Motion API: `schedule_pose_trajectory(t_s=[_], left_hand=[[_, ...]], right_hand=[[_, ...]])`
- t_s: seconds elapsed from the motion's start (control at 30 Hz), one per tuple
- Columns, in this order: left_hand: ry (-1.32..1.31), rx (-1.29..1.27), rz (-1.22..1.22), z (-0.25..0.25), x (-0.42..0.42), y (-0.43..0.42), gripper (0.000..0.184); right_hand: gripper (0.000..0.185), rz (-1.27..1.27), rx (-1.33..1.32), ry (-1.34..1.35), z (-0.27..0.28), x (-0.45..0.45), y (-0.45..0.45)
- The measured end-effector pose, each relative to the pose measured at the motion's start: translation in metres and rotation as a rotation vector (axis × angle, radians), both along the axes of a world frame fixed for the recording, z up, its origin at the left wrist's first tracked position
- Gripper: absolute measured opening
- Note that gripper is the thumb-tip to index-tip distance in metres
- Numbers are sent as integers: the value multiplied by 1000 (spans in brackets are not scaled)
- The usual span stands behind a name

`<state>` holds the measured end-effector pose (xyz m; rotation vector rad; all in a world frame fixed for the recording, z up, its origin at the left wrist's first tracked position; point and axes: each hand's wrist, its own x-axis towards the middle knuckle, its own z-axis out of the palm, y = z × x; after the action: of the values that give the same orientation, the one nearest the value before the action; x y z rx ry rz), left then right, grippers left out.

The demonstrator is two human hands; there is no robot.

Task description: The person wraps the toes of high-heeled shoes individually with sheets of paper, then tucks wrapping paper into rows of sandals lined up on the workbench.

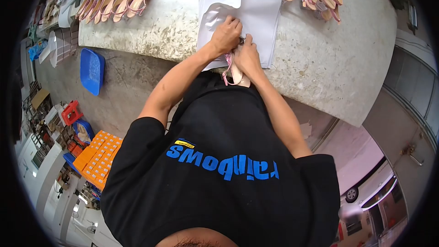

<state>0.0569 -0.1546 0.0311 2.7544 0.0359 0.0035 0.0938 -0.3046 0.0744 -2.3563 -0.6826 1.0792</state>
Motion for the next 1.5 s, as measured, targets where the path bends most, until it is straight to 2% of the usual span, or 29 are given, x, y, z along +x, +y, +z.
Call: schedule_pose_trajectory(t_s=[0.1,0.17,0.2,0.27,0.33,0.37,0.47,0.6,0.67,0.77,0.8,0.87,0.93,1.0,1.03,1.1,1.17,1.27,1.33,1.37,1.4,1.5], left_hand=[[27,-72,-4,7,7,8,39],[25,-610,95,34,-1,40,41],[14,-609,92,31,-2,49,41],[-281,-236,408,6,-1,66,48],[-137,203,263,-31,-16,58,55],[-162,210,266,-37,-19,55,55],[-214,16,300,-32,-19,52,57],[-209,-41,305,-26,-20,53,56],[-203,-49,312,-22,-20,57,55],[-193,-53,324,-20,-18,55,53],[-188,-50,337,-25,-17,56,50],[-183,-69,324,-31,-21,58,48],[-224,-243,389,-36,-22,64,44],[-364,-642,461,-32,-26,72,51],[-355,-644,449,-28,-25,72,51],[-395,-267,727,-21,-24,72,65],[-452,-113,991,-9,-12,69,79],[-269,17,1063,-43,-16,83,85],[-135,-177,1043,-19,-9,81,82],[-132,-165,1061,-20,-5,85,82],[-142,-211,1054,-24,-3,88,79],[-191,-368,1093,-16,-1,85,62]], right_hand=[[49,-151,131,-12,-4,-3,1],[54,-112,194,24,-5,2,-8],[54,-110,195,12,2,5,-13],[50,-195,111,-2,21,17,-15],[53,-212,169,-54,70,44,8],[54,-218,193,-79,89,61,21],[56,-257,295,-356,90,147,72],[54,-286,139,-436,17,291,176],[54,-323,53,-427,-12,331,214],[57,-229,123,-421,-71,356,240],[57,-234,113,-426,-66,354,237],[63,-297,204,-644,-28,328,212],[71,-363,290,-876,24,299,171],[69,-518,-47,-1101,69,274,105],[73,-580,-230,-1180,77,270,80],[65,-543,-453,-805,66,299,31],[58,-381,-394,-694,43,326,-3],[49,-323,-282,-559,45,344,-34],[45,-305,-203,-461,57,340,-38],[45,-288,-193,-453,73,315,-30],[49,-233,44,-561,98,264,-26],[61,-56,200,-365,121,134,-24]])
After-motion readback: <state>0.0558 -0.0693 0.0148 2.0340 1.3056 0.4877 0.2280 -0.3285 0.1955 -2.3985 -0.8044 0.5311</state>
